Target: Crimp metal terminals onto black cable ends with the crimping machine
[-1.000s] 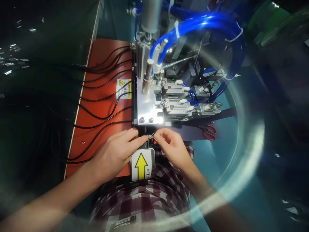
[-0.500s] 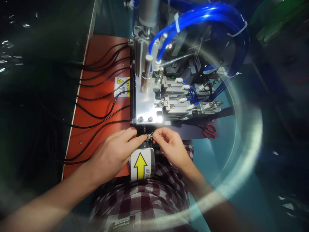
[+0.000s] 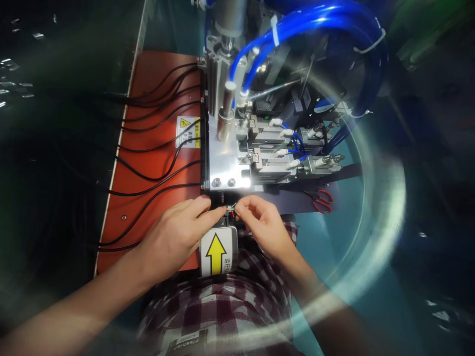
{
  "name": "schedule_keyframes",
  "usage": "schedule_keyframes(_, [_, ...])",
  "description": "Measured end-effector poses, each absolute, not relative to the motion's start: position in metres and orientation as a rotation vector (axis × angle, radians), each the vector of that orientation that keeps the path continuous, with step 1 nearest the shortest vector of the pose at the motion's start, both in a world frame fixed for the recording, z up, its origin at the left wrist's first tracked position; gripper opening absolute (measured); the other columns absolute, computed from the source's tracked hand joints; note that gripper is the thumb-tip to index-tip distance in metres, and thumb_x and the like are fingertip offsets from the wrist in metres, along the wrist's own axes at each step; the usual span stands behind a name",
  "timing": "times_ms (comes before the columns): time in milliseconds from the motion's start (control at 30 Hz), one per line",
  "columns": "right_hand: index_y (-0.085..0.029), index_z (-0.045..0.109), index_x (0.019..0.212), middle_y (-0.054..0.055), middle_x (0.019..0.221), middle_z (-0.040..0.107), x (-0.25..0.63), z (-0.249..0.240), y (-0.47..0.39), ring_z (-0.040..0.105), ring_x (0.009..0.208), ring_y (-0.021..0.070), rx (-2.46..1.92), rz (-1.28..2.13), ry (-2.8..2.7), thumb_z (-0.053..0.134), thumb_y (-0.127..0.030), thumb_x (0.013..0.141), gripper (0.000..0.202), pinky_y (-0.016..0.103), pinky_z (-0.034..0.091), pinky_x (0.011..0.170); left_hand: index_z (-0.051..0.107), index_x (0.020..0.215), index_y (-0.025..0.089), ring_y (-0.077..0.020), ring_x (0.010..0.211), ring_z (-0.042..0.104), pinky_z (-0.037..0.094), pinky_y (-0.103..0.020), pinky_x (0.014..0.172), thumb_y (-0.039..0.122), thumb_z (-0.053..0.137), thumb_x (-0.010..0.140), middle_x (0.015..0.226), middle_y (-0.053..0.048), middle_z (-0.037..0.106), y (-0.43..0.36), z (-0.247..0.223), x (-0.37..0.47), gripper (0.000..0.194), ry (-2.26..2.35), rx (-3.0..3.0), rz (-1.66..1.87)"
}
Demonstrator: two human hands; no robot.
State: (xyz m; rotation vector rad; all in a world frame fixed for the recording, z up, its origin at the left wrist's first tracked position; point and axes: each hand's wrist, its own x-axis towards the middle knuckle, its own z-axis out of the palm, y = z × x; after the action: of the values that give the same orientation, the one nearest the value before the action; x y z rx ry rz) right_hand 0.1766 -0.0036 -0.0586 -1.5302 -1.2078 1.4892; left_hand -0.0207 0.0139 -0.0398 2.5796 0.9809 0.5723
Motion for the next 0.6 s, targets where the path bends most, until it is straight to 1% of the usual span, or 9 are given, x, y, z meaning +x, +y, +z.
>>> schedule_keyframes(167, [-0.019, 0.054, 0.076, -0.002, 0.067, 0.051, 0.176, -0.058, -0.004, 0.043, 0.056, 0.0108, -1.546, 1.46, -1.244, 0.054, -0.034, 0.086, 0.019, 0.024, 0.033, 0.05, 0.061, 0.114, 0.01, -0.0185, 0.069, 0.055, 0.046, -0.03, 0.058, 0.01, 0.042, 0.091, 0.083, -0.007, 0.057, 0.014, -0.039, -0.02, 0.03, 0.979, 2.613, 0.571])
schedule_keyframes(400, [-0.019, 0.053, 0.075, -0.002, 0.067, 0.053, 0.175, -0.054, -0.005, 0.046, 0.058, 0.0115, -1.627, 1.329, -1.349, 0.051, -0.031, 0.088, 0.018, 0.024, 0.037, 0.055, 0.06, 0.113, 0.011, -0.0193, 0.07, 0.056, 0.046, -0.03, 0.058, 0.012, 0.038, 0.092, 0.084, -0.009, 0.058, 0.015, -0.039, -0.02, 0.03, 0.977, 2.692, 0.55])
schedule_keyframes(600, [-0.02, 0.053, 0.074, -0.002, 0.067, 0.055, 0.172, -0.045, -0.004, 0.048, 0.058, 0.0124, -1.713, 1.228, -1.464, 0.049, -0.031, 0.089, 0.02, 0.024, 0.036, 0.054, 0.06, 0.111, 0.011, -0.0186, 0.067, 0.053, 0.045, -0.03, 0.058, 0.009, 0.04, 0.091, 0.082, -0.007, 0.058, 0.015, -0.039, -0.019, 0.029, 0.979, 2.78, 0.52])
